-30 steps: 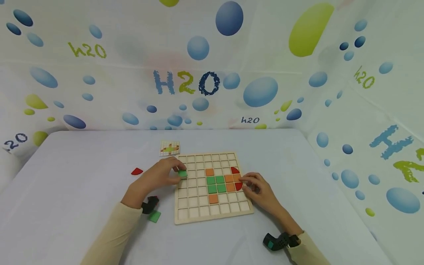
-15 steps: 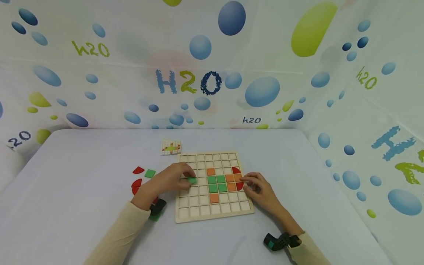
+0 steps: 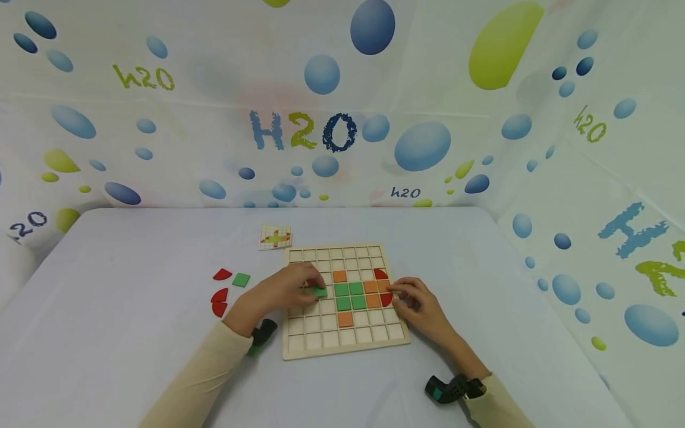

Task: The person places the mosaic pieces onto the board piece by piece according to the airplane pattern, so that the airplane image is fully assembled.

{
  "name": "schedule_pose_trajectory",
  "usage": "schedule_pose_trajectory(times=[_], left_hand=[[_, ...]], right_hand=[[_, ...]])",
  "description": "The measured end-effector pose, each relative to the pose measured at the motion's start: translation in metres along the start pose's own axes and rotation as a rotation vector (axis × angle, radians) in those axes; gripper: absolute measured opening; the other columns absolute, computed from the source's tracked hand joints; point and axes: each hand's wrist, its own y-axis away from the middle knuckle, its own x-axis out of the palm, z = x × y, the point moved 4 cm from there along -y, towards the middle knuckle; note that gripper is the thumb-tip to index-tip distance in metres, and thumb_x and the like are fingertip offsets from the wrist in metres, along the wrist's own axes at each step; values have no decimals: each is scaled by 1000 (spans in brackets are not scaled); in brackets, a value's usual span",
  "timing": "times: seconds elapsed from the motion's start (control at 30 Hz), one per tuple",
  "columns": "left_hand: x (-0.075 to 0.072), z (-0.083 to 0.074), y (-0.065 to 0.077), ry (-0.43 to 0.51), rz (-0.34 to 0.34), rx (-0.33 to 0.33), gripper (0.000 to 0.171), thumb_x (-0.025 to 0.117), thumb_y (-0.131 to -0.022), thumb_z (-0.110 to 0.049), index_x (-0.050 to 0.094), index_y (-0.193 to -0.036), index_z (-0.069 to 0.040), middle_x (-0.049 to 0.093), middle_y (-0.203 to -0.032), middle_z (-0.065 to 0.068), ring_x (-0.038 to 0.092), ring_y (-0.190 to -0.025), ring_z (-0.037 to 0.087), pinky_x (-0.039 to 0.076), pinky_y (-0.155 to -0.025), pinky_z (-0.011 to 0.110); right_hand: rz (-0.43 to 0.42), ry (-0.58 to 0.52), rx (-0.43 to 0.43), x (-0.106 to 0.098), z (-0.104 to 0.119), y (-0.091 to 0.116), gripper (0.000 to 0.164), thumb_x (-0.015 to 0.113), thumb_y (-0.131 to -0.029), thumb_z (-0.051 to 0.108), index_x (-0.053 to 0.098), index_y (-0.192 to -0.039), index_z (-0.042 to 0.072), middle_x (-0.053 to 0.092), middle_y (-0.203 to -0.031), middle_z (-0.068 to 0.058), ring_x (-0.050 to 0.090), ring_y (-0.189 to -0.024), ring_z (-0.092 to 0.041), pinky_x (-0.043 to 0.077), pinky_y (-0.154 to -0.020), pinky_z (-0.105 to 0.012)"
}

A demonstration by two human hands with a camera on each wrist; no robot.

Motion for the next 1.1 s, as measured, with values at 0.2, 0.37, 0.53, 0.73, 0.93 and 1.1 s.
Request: schedule_pose_trajectory(times=[0.2,0.37,0.53,0.73,0.93,1.1], left_hand=[[3,-3,-6,-43,2,28,11,71,-83,-3,71,-94,-3,65,-94,3,59,-87,16,50,-82,32],[7,-1,-8,-43,10,9,10,72,-85,-5,71,-95,-5,65,-95,1,59,-87,14,50,-81,31],[9,-3,-10,-73,-3,38,9,73,-86,-6,71,-94,-7,63,-94,0,59,-86,15,50,-79,30],[8,-2,-10,-71,-10,38,7,72,-86,-6,70,-93,-8,63,-94,0,59,-86,15,50,-79,30],[9,-1,-10,-50,3,8,8,69,-90,-7,71,-97,-7,63,-96,1,59,-88,15,50,-80,31],[10,0,-9,-40,5,-17,10,66,-93,-11,71,-100,-7,62,-97,-1,59,-90,14,51,-81,31]], right_hand=[[1,-15,-10,0,0,0,27,64,-85,-13,65,-112,-12,56,-112,-30,53,-81,-34,46,-63,-32],[2,-16,-1,1,-1,0,27,63,-85,-12,65,-112,-11,56,-112,-29,53,-81,-34,46,-64,-32],[1,0,2,1,-1,-1,27,64,-85,-12,65,-112,-11,56,-112,-29,54,-82,-34,46,-64,-32],[0,9,12,0,-1,0,27,65,-85,-11,65,-113,-11,56,-112,-28,53,-80,-32,46,-64,-30],[-4,8,15,0,0,0,27,65,-85,-10,65,-112,-10,57,-113,-28,53,-81,-33,45,-64,-30],[3,6,29,0,1,0,27,65,-86,-10,65,-113,-10,56,-113,-28,53,-82,-34,46,-65,-29]])
